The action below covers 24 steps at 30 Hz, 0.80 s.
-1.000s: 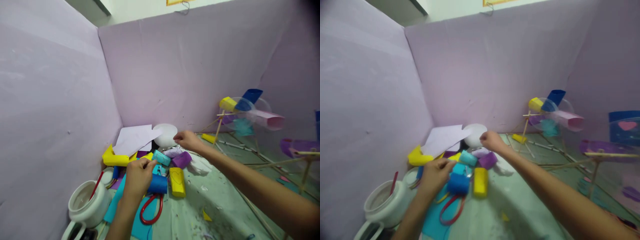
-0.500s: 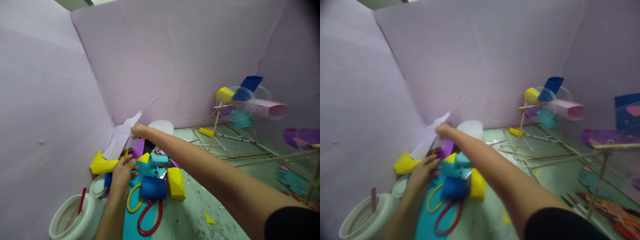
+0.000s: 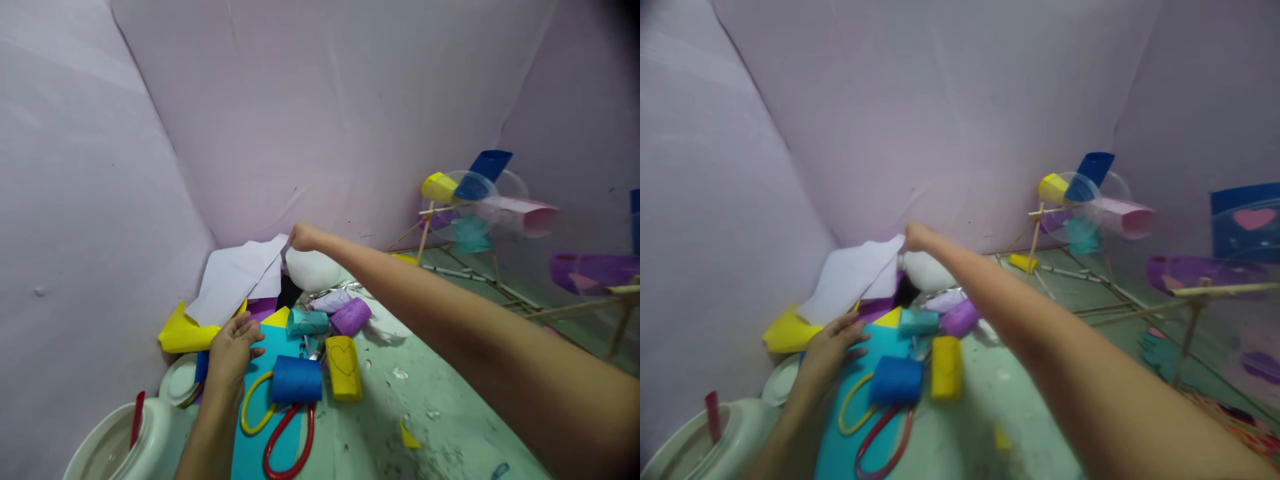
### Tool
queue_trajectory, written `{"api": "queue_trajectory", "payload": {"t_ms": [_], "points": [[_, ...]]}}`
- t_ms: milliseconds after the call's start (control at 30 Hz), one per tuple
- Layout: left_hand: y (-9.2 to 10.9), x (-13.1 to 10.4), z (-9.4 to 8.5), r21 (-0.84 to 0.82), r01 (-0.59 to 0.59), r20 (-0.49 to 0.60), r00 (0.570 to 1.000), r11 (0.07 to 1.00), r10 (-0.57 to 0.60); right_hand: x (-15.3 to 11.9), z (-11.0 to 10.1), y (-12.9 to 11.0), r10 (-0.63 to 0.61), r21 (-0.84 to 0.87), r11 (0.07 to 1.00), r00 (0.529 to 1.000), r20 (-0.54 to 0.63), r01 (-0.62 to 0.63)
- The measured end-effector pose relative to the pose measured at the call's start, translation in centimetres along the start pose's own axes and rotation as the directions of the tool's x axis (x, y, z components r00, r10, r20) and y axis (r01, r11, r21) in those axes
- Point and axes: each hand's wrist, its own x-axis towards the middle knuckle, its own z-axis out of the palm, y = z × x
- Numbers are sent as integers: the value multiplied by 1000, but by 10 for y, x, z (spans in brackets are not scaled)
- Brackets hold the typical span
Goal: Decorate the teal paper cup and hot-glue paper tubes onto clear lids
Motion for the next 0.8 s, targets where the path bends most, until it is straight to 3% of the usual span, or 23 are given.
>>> {"api": "queue_trajectory", "payload": {"t_ms": [133, 300, 567, 800], "points": [[2, -2, 0, 29, -22, 9, 1000, 999, 22, -13, -17, 33, -84, -108, 989, 983, 160, 103], [7, -9, 0, 55, -14, 19, 1000, 998, 13, -26, -8, 56, -139, -198, 962, 963, 232, 187], [14, -15, 3, 71, 2, 20, 1000, 997, -3, -36, -6, 56, -202, -251, 928, 939, 278, 274], [13, -14, 2, 70, -20, 35, 999, 997, 17, -30, -15, 64, -285, -201, 919, 923, 259, 340]]}}
